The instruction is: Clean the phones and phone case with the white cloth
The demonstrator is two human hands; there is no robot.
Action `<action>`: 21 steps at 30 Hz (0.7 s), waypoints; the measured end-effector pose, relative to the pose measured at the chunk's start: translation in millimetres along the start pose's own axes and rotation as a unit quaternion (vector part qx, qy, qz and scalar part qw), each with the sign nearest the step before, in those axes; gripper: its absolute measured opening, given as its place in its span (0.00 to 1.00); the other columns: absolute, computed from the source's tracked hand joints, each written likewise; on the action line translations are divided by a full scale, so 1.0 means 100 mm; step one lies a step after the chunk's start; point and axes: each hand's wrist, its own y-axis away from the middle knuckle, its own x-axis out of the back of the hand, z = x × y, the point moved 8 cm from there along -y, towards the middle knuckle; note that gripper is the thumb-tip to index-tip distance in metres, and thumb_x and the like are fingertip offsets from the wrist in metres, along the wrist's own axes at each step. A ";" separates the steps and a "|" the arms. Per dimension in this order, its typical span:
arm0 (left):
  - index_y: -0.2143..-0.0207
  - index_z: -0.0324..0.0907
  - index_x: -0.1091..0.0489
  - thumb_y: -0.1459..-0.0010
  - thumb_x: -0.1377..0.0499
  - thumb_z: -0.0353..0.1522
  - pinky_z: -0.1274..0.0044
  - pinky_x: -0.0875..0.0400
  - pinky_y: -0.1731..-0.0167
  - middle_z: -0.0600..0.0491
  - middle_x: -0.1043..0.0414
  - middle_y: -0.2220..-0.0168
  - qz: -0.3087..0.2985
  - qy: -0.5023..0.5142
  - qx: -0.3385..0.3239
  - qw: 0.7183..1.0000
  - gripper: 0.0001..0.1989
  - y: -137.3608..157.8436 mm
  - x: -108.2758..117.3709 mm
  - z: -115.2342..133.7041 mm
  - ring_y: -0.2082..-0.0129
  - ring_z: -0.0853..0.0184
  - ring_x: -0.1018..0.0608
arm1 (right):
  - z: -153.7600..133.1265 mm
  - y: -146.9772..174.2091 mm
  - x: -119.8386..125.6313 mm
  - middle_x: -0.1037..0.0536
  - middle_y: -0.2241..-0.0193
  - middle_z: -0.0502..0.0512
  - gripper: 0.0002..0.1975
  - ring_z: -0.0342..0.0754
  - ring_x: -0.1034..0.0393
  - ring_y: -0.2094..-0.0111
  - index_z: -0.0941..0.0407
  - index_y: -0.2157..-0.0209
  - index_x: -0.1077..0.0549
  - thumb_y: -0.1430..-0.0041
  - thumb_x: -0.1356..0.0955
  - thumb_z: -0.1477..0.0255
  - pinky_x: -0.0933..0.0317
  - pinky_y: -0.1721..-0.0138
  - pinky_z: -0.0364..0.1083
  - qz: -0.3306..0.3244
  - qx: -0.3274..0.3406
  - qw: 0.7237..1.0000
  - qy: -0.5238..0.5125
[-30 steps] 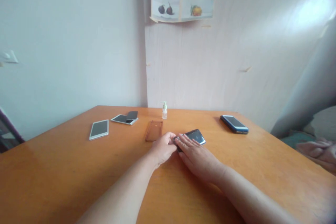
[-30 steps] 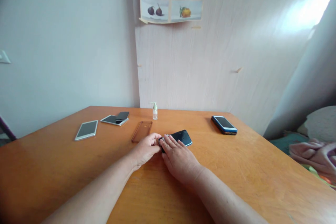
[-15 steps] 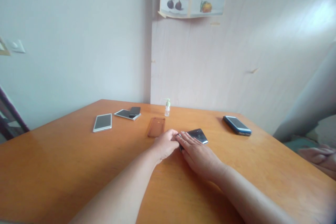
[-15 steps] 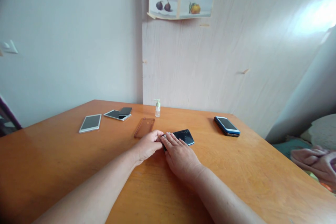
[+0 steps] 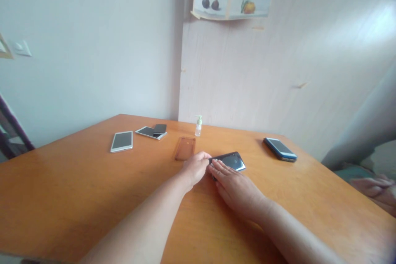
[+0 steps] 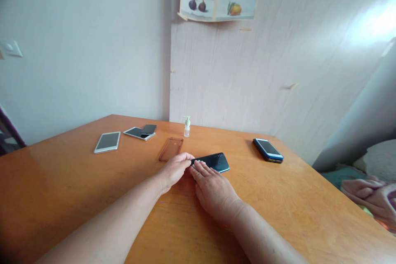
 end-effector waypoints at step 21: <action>0.64 0.44 0.27 0.51 0.41 0.30 0.79 0.34 0.64 0.54 0.23 0.69 0.010 0.001 -0.003 1.000 0.10 -0.03 -0.01 -0.03 0.67 0.66 0.25 | -0.03 0.11 -0.01 0.43 0.35 0.56 0.30 0.53 0.48 0.35 0.54 0.35 0.42 0.40 0.41 0.76 0.52 0.35 0.57 -0.004 0.028 1.000 -0.013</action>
